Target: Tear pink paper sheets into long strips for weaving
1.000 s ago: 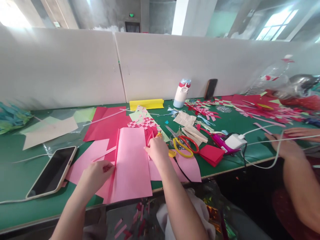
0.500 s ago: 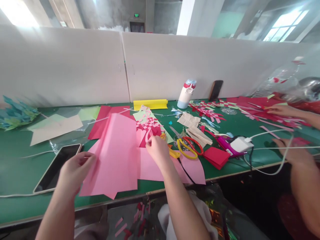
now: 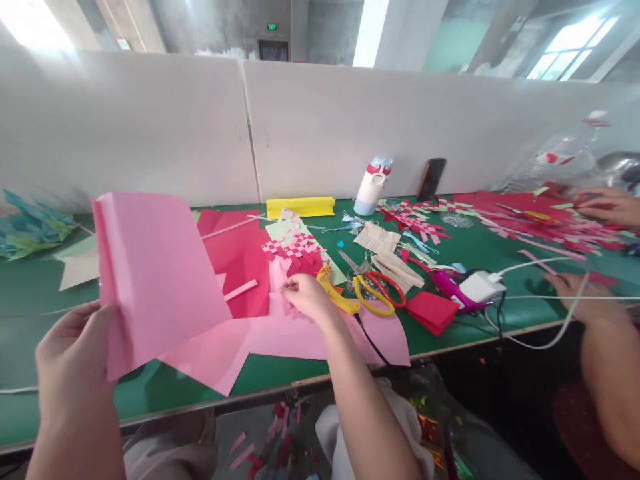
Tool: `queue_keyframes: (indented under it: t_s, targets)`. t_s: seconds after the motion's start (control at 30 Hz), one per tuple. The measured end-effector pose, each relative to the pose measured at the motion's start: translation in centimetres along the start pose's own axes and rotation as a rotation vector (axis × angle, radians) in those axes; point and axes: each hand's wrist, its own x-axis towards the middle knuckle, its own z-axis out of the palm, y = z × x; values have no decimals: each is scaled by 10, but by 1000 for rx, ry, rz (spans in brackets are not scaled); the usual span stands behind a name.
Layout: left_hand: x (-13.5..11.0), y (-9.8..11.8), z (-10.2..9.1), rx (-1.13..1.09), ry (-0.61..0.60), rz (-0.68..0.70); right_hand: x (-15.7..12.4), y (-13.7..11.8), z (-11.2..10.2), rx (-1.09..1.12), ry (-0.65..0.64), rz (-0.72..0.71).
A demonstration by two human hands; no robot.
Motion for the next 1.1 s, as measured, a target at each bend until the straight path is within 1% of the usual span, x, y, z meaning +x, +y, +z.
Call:
queue_keyframes:
  t_s: [0.07,0.13,0.17,0.23,0.3,0.37,0.47,0.5,0.53,0.57,0.63,0.7,0.73,0.8,0.87,0.97,1.03,1.1]
  targets:
    - [1,1,2,-30,-2,-12,-1,-3,1,-69,48,11]
    - [-2,4,4,-56,-39,-21,-2,-7,2,-137,99,21]
    - [-4,5,6,-65,-64,-9,-2,-9,2,-166,119,21]
    - [-12,6,9,-72,-157,47,-3,-11,4,-199,158,-4]
    - [-24,5,15,-52,-293,138,-3,-11,7,-228,204,-59]
    - [-37,3,21,22,-383,221,-3,-9,10,-273,226,-116]
    - [-58,-1,31,307,-415,429,-4,-9,11,-360,246,-123]
    - [-65,-3,34,391,-385,500,-5,-11,11,-361,273,-122]
    - [-71,-5,37,446,-394,561,-6,-13,10,-335,307,-129]
    - [-77,-8,40,494,-430,611,-7,-15,9,-276,337,-143]
    - [-88,-14,45,587,-476,716,-8,-20,8,-84,339,-167]
    - [-98,-22,49,680,-503,813,-7,-21,8,123,260,-156]
    - [-103,-25,51,725,-498,860,-7,-21,9,211,211,-138]
    - [-111,-32,54,805,-519,945,-4,-16,12,334,147,-90]
    - [-119,-37,55,870,-545,1012,-1,-10,16,386,132,-60]
    - [-128,-41,57,934,-596,1089,2,-3,20,359,135,-72]
    - [-132,-41,57,934,-652,1112,3,-2,20,329,143,-79]
    - [-134,-39,58,889,-723,1087,4,-1,21,318,154,-69]
